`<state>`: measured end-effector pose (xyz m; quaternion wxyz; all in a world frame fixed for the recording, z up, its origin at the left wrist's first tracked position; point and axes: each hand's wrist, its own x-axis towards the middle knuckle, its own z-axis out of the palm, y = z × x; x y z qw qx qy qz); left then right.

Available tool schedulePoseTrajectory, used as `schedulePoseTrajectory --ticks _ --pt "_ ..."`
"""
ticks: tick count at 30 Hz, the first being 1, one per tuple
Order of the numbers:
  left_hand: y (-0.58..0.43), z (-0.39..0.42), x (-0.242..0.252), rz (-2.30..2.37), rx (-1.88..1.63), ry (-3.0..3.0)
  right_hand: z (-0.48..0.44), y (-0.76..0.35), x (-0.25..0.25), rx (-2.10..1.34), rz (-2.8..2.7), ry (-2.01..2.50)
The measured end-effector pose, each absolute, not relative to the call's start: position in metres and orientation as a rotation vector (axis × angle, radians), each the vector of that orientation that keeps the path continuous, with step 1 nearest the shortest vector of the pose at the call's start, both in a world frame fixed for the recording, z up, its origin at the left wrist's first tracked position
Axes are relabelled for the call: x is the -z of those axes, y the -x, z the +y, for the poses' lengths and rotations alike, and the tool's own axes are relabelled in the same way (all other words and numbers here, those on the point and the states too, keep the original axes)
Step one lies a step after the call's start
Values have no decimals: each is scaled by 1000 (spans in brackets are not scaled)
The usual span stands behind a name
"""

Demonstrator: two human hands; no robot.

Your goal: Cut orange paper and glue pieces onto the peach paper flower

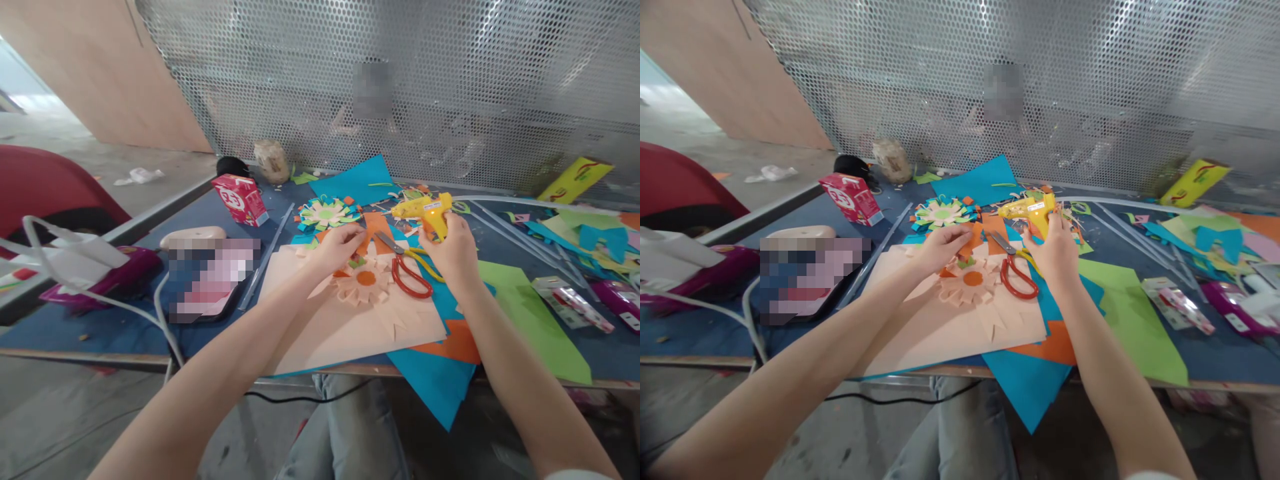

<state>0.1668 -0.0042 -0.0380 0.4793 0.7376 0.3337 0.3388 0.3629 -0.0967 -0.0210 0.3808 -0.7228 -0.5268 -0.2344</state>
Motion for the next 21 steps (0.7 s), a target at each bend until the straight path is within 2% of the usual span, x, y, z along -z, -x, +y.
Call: schedulePoseTrajectory --ticks 8,14,18,21 --pt "-159 2 32 962 -978 -2087 -83 -381 33 218 -1185 2020" --pt "-157 13 37 974 -1031 -2079 -75 -397 52 273 -1268 2053" --pt "-157 9 35 999 -996 -2117 -81 -388 48 404 -1340 2149" --pt "-155 6 31 1022 -1018 -2191 -88 -364 40 432 -1537 1989"
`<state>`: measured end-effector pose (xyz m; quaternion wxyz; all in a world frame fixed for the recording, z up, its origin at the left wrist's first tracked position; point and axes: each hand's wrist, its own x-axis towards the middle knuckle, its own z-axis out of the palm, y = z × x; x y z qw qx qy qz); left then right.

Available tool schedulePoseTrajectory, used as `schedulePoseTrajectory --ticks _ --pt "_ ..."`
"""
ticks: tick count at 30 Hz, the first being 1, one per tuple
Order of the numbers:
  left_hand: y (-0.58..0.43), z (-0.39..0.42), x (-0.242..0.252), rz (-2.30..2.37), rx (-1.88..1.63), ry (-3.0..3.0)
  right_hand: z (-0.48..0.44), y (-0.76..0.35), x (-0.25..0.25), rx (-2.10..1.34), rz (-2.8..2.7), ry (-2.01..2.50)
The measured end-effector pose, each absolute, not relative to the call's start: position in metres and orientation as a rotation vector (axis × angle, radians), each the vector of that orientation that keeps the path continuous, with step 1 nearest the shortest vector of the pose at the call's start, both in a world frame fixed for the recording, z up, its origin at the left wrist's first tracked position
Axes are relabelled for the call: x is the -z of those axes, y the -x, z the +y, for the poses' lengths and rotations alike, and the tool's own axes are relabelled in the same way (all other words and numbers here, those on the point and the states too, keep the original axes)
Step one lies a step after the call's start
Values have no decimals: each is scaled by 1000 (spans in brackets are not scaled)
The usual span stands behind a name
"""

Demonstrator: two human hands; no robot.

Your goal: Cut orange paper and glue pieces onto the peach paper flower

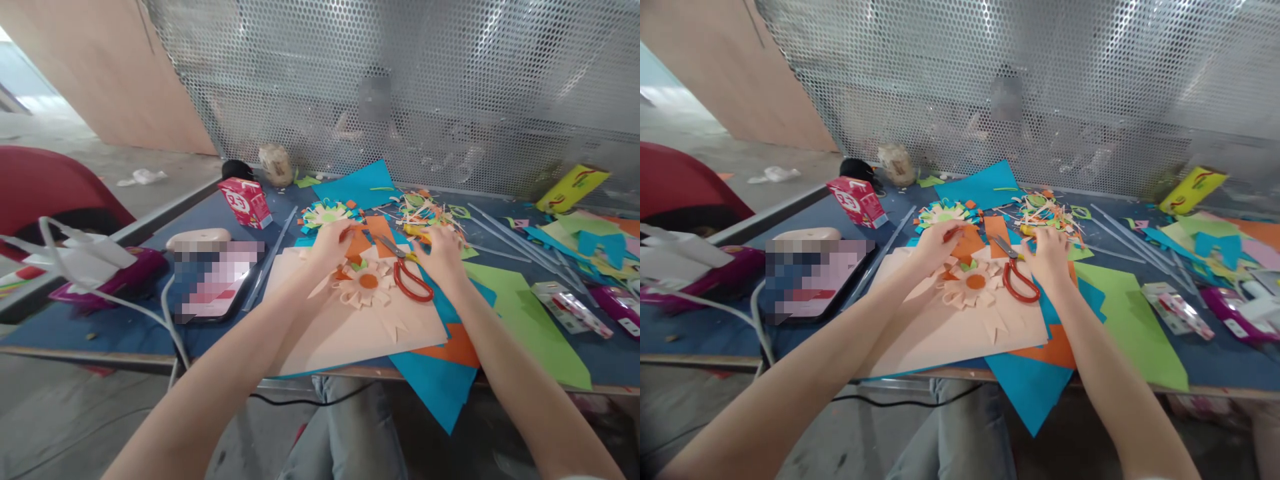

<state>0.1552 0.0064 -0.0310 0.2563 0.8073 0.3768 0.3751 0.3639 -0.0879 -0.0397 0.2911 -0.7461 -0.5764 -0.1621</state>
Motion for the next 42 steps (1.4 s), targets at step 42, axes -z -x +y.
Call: schedulePoseTrajectory --ticks 42 --pt "-158 12 30 883 -1159 -1454 -102 -323 23 -908 -1270 1448"
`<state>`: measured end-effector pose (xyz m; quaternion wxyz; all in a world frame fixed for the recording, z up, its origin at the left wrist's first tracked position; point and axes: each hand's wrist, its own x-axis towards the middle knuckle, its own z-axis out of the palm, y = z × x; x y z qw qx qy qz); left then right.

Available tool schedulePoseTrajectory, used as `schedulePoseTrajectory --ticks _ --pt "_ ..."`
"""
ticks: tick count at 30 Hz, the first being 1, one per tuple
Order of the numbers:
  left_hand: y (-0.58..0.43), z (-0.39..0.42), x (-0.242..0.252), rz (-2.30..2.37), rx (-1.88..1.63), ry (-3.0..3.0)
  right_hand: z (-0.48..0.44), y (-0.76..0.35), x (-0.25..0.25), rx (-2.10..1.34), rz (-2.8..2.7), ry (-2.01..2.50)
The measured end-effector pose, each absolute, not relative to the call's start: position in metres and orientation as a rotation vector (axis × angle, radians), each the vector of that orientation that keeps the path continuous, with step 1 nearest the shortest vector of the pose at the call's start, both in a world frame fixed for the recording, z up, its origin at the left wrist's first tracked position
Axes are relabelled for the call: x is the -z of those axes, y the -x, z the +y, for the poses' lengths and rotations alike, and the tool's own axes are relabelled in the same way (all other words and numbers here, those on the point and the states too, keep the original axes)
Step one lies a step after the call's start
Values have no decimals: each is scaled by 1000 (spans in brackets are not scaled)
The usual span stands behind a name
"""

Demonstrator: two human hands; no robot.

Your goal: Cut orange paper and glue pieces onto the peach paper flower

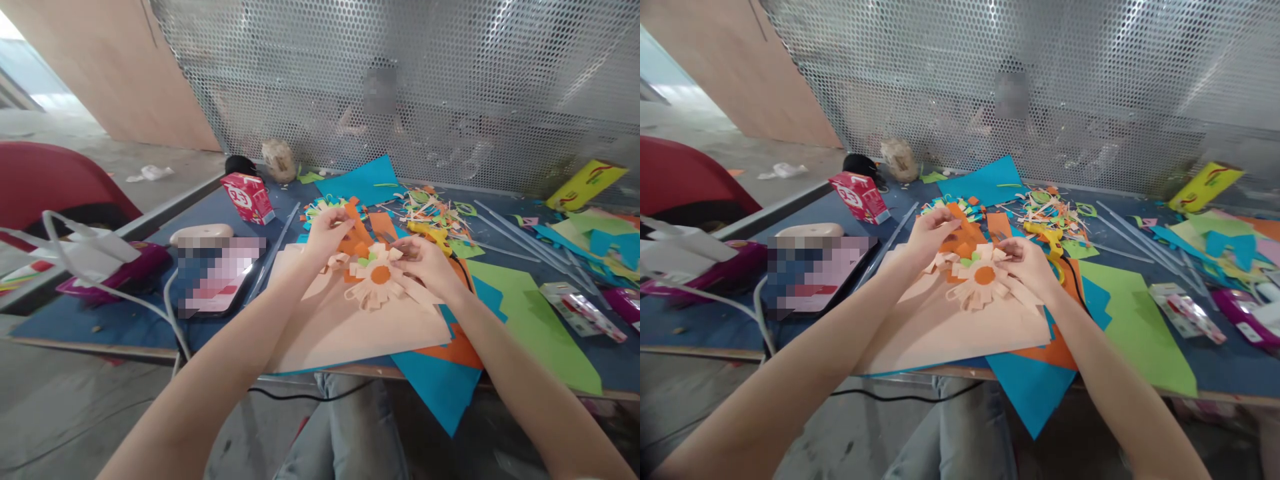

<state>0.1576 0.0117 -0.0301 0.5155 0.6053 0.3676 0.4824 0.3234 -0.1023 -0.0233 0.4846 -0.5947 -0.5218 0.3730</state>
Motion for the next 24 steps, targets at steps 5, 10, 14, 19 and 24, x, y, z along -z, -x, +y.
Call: schedulePoseTrajectory --ticks 5,10,14,19,24 --pt "-158 7 28 783 -1051 -1487 -101 -325 26 -880 -1356 1419" --pt "-157 5 24 811 -1032 -1591 -102 -325 24 -918 -1384 1390" --pt "-156 3 22 748 -988 -1615 -104 -325 23 -926 -1372 1363" --pt "-156 -1 22 664 -879 -1625 -107 -324 19 -855 -1380 1391" --pt "-155 -3 19 668 -868 -1649 -110 -327 18 -602 -1574 1456"
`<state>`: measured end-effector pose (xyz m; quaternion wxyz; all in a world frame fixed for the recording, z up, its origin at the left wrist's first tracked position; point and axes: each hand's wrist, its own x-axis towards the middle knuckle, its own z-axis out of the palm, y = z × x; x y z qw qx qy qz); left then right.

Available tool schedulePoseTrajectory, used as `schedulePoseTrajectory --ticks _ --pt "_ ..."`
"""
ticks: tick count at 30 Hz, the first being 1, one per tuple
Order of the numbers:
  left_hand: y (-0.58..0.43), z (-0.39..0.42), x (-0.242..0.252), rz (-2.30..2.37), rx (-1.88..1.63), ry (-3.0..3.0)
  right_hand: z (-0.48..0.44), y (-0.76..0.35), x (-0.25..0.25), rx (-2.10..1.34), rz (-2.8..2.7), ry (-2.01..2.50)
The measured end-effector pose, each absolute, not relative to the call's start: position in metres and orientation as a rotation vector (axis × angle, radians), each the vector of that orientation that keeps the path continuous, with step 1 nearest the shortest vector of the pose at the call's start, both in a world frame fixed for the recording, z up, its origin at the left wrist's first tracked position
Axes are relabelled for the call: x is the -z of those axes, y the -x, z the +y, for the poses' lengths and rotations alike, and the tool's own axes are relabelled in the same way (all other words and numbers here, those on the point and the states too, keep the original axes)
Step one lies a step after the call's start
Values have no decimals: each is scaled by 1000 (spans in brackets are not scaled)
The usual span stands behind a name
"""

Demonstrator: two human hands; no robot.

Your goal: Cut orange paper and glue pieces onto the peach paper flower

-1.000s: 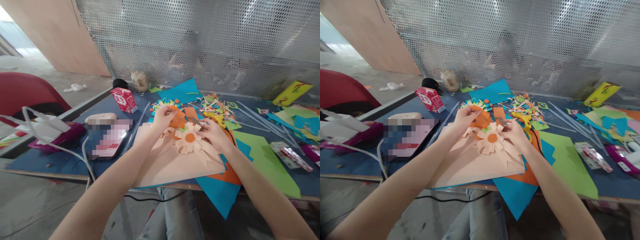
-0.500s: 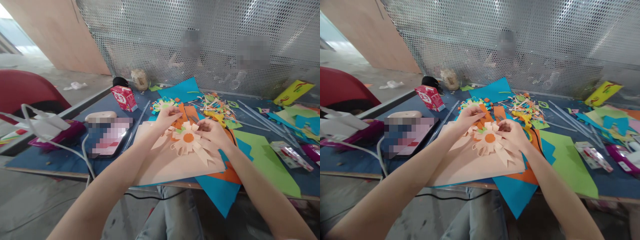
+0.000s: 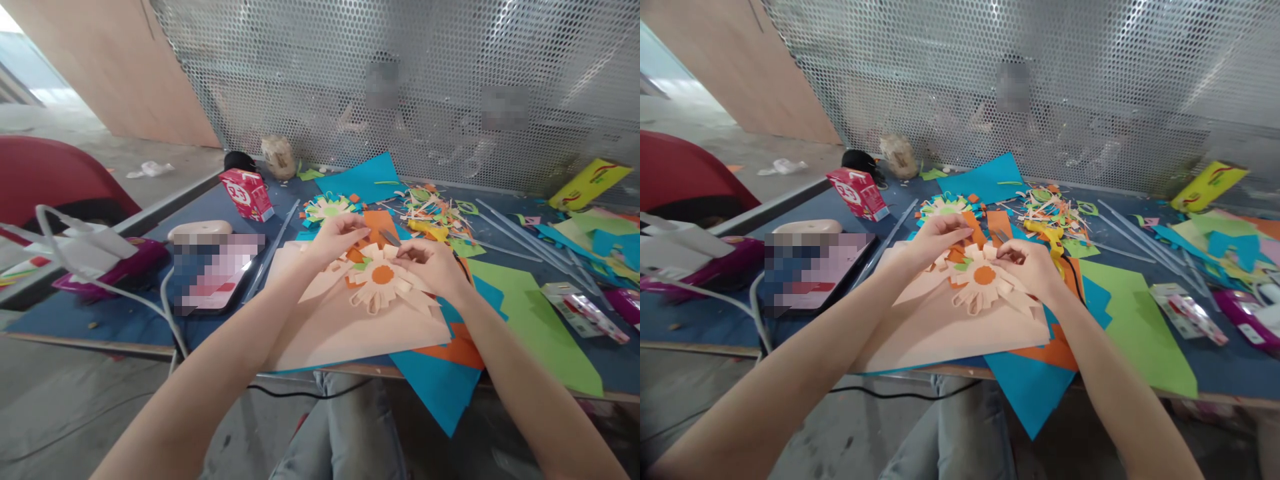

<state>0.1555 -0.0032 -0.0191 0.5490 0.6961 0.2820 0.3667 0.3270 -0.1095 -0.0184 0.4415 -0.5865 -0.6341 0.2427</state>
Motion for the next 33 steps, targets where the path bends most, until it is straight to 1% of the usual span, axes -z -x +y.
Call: schedulePoseTrajectory --ticks 4,9,24,33 --pt "-156 -5 17 632 -885 -1684 -109 -330 19 -453 -1646 1477" --pt "-156 -9 15 602 -892 -1737 -109 -330 18 -353 -1670 1529" --pt "-156 -19 9 640 -850 -1640 -110 -331 17 -357 -1678 1576" --pt "-157 -18 10 659 -912 -1627 -114 -327 10 -240 -1738 1543"
